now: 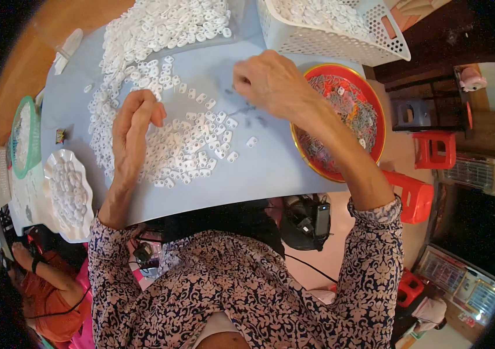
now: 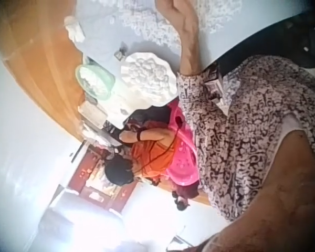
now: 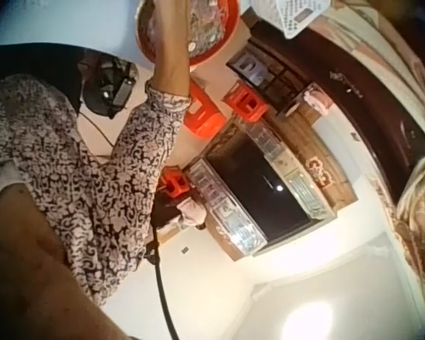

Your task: The person assembles small white plastic clips by hand, clicking pieces together.

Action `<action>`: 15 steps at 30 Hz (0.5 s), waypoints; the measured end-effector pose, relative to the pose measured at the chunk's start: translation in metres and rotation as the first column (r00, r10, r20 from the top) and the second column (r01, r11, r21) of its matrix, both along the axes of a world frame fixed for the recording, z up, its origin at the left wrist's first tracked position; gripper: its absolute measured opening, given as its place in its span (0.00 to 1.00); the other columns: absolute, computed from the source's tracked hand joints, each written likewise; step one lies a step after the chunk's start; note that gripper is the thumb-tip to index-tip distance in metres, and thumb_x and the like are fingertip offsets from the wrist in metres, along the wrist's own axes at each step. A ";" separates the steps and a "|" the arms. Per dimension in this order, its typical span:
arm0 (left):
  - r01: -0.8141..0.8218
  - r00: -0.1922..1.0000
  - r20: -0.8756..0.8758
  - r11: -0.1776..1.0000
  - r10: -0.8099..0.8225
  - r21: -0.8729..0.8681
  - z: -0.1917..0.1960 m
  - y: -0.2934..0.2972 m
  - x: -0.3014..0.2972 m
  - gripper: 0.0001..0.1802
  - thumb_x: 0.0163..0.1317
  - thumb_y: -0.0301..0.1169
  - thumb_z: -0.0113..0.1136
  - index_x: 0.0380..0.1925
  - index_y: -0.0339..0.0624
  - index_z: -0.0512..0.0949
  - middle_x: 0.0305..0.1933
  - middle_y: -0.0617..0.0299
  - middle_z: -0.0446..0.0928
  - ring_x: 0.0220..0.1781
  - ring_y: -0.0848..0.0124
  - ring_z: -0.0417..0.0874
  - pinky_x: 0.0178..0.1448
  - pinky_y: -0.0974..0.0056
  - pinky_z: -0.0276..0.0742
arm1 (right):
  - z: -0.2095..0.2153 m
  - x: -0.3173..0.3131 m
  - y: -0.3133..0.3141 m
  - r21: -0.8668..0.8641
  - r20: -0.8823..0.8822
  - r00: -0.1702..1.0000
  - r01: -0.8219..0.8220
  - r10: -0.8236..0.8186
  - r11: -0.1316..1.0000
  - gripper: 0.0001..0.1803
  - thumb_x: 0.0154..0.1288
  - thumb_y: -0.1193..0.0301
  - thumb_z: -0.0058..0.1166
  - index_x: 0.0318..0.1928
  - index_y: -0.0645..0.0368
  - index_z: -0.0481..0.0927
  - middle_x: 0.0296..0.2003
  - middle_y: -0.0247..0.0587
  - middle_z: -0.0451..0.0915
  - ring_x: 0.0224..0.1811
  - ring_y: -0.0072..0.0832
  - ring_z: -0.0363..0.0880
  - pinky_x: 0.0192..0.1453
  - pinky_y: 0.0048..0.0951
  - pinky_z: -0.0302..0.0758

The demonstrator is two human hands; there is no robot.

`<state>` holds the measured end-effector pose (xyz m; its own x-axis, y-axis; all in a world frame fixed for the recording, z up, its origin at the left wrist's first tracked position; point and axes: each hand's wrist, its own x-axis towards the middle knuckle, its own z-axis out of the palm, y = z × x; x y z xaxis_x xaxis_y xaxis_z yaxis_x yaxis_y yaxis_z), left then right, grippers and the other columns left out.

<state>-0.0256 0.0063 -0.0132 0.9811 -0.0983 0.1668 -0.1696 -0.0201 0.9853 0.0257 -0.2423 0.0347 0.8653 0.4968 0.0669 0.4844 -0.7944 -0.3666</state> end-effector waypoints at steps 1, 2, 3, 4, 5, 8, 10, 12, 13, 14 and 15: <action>0.013 1.000 0.003 1.000 -0.013 -0.013 0.000 0.001 -0.002 0.09 0.66 0.31 0.45 0.34 0.36 0.70 0.27 0.65 0.69 0.30 0.78 0.68 0.37 0.73 0.65 | 0.001 -0.003 -0.001 -0.010 -0.030 0.999 -0.026 0.026 1.000 0.04 0.53 0.74 0.52 0.27 0.63 0.77 0.23 0.50 0.77 0.26 0.47 0.76 0.32 0.40 0.72; 0.025 1.000 0.008 0.999 -0.025 -0.027 0.000 0.003 -0.004 0.08 0.65 0.29 0.45 0.34 0.36 0.70 0.28 0.65 0.69 0.30 0.78 0.68 0.37 0.73 0.66 | 0.003 -0.007 -0.002 -0.019 -0.059 0.997 -0.054 0.053 0.998 0.06 0.53 0.74 0.51 0.25 0.63 0.77 0.21 0.52 0.77 0.27 0.50 0.77 0.34 0.44 0.72; 0.017 1.000 0.008 0.999 -0.016 -0.040 0.001 0.003 -0.004 0.08 0.65 0.29 0.45 0.34 0.36 0.70 0.28 0.65 0.69 0.30 0.78 0.68 0.37 0.73 0.66 | 0.002 -0.011 -0.003 -0.049 -0.091 0.995 -0.056 0.052 0.997 0.06 0.54 0.74 0.51 0.25 0.63 0.77 0.22 0.53 0.77 0.29 0.50 0.77 0.35 0.44 0.72; 0.031 0.999 0.015 0.999 -0.030 -0.030 0.001 0.002 -0.006 0.08 0.65 0.29 0.45 0.35 0.35 0.70 0.28 0.65 0.69 0.30 0.78 0.68 0.36 0.73 0.66 | -0.003 -0.016 -0.003 -0.061 -0.088 0.994 -0.065 0.059 0.996 0.06 0.54 0.74 0.51 0.25 0.63 0.77 0.22 0.53 0.77 0.29 0.50 0.77 0.35 0.44 0.72; 0.044 0.999 0.023 0.999 -0.044 -0.019 0.001 0.002 -0.008 0.07 0.65 0.28 0.45 0.35 0.35 0.70 0.28 0.65 0.69 0.29 0.78 0.68 0.36 0.73 0.67 | -0.008 -0.020 -0.003 -0.089 -0.009 0.998 -0.063 0.063 0.994 0.06 0.54 0.73 0.51 0.25 0.63 0.77 0.23 0.53 0.77 0.29 0.50 0.77 0.35 0.45 0.72; 0.053 0.998 0.037 0.998 -0.054 0.024 0.001 0.002 -0.009 0.07 0.65 0.28 0.45 0.36 0.35 0.70 0.28 0.65 0.69 0.29 0.78 0.68 0.35 0.73 0.67 | -0.011 -0.023 0.001 -0.161 0.074 0.995 -0.050 0.063 0.986 0.05 0.54 0.74 0.51 0.28 0.63 0.78 0.24 0.52 0.78 0.28 0.48 0.77 0.33 0.41 0.72; 0.054 0.996 0.075 0.998 -0.056 0.031 -0.006 0.004 -0.004 0.07 0.65 0.28 0.46 0.36 0.35 0.70 0.27 0.66 0.68 0.28 0.78 0.68 0.34 0.73 0.66 | -0.011 -0.020 0.000 -0.203 0.089 0.995 -0.024 0.043 0.979 0.06 0.55 0.74 0.51 0.30 0.63 0.78 0.24 0.49 0.78 0.26 0.47 0.76 0.32 0.38 0.72; 0.029 0.996 0.086 0.998 -0.034 0.050 -0.011 0.005 -0.001 0.07 0.65 0.28 0.46 0.36 0.35 0.70 0.24 0.67 0.67 0.28 0.79 0.67 0.33 0.73 0.65 | -0.010 -0.017 -0.004 -0.097 0.052 0.997 0.058 -0.053 0.994 0.06 0.55 0.74 0.51 0.32 0.62 0.79 0.24 0.49 0.78 0.26 0.45 0.77 0.32 0.37 0.72; 0.033 0.995 0.093 0.998 -0.038 0.055 -0.011 0.004 -0.001 0.07 0.65 0.28 0.46 0.36 0.35 0.70 0.24 0.67 0.67 0.28 0.79 0.67 0.33 0.73 0.65 | -0.008 -0.014 -0.007 -0.092 0.060 0.997 0.063 -0.058 0.994 0.06 0.55 0.74 0.51 0.32 0.62 0.79 0.24 0.49 0.78 0.26 0.45 0.77 0.32 0.37 0.72; 0.019 0.994 0.111 0.999 -0.025 0.051 -0.011 0.004 -0.001 0.07 0.65 0.29 0.46 0.36 0.36 0.70 0.24 0.67 0.66 0.28 0.79 0.67 0.33 0.73 0.65 | -0.007 -0.011 -0.011 -0.121 0.068 0.995 0.078 -0.070 0.990 0.06 0.55 0.74 0.51 0.32 0.62 0.80 0.24 0.50 0.78 0.26 0.45 0.77 0.33 0.37 0.73; 0.006 0.992 0.129 0.999 -0.012 0.045 -0.011 0.004 -0.001 0.07 0.65 0.29 0.46 0.36 0.36 0.70 0.23 0.68 0.66 0.27 0.80 0.66 0.32 0.73 0.65 | -0.005 -0.011 -0.014 -0.151 0.076 0.994 0.093 -0.082 0.984 0.07 0.55 0.74 0.51 0.32 0.62 0.80 0.23 0.50 0.78 0.25 0.44 0.77 0.33 0.37 0.73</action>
